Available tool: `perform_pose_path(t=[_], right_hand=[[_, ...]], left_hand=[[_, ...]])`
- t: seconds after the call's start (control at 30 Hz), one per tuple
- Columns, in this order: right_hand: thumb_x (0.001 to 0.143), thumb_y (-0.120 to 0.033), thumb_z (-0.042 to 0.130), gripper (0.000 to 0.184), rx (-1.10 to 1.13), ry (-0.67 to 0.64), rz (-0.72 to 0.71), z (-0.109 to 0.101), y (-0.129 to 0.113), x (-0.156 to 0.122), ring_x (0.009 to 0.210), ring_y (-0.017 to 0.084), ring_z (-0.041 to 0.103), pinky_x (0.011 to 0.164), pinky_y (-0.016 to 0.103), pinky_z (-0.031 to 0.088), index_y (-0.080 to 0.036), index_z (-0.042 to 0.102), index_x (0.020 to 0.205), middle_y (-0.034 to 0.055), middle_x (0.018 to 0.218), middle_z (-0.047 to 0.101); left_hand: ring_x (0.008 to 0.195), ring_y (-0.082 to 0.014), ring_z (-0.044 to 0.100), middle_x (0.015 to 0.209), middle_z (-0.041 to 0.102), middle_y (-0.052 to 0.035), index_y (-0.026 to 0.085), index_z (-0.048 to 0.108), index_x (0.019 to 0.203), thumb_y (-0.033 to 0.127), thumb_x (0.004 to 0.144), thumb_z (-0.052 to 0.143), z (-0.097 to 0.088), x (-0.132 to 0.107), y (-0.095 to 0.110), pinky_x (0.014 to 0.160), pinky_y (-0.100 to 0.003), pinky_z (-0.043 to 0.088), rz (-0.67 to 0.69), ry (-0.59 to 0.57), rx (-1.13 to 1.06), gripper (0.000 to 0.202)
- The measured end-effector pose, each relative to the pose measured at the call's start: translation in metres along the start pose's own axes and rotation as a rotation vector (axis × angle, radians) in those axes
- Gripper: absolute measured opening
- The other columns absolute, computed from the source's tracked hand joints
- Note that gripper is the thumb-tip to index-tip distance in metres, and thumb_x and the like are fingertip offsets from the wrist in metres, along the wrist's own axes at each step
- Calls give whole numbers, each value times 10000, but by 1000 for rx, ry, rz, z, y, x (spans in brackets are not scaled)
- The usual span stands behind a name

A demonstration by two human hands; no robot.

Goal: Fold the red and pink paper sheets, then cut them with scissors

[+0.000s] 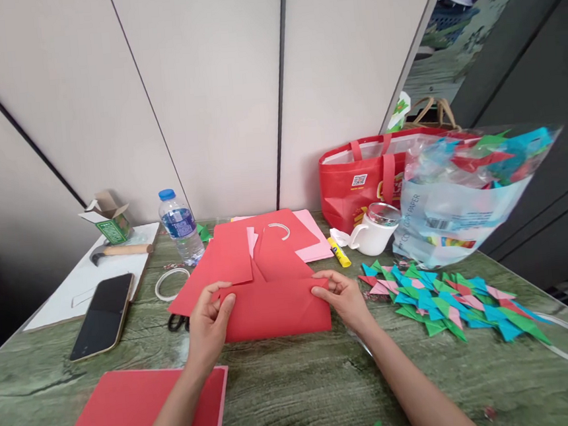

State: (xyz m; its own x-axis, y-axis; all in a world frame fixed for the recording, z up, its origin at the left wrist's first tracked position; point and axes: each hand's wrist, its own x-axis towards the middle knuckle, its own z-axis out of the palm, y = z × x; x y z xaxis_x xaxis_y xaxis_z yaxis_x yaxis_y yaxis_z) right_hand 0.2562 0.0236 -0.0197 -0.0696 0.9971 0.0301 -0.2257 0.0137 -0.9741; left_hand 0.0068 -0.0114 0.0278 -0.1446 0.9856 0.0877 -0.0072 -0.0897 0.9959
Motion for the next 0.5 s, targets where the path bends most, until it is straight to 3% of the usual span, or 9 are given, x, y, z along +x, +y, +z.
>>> perform_pose_path(t=[0.3, 0.5], right_hand=[[609, -352, 750, 349, -1, 4, 1, 2, 1, 0, 628, 168, 635, 587, 269, 481, -206, 594, 884, -4, 695, 698], [608, -358, 749, 349, -7, 8, -12, 2, -2, 0, 624, 167, 632, 586, 277, 490, -210, 591, 881, 0, 702, 698]], left_hand=[[323, -55, 277, 386, 343, 125, 207, 471, 1060, 433, 733, 587, 0, 0, 2, 381, -153, 199, 23, 10, 35, 414], [328, -68, 329, 400, 358, 115, 218, 496, 972, 424, 706, 615, 0, 0, 1, 376, -161, 217, 3, 18, 1, 357]])
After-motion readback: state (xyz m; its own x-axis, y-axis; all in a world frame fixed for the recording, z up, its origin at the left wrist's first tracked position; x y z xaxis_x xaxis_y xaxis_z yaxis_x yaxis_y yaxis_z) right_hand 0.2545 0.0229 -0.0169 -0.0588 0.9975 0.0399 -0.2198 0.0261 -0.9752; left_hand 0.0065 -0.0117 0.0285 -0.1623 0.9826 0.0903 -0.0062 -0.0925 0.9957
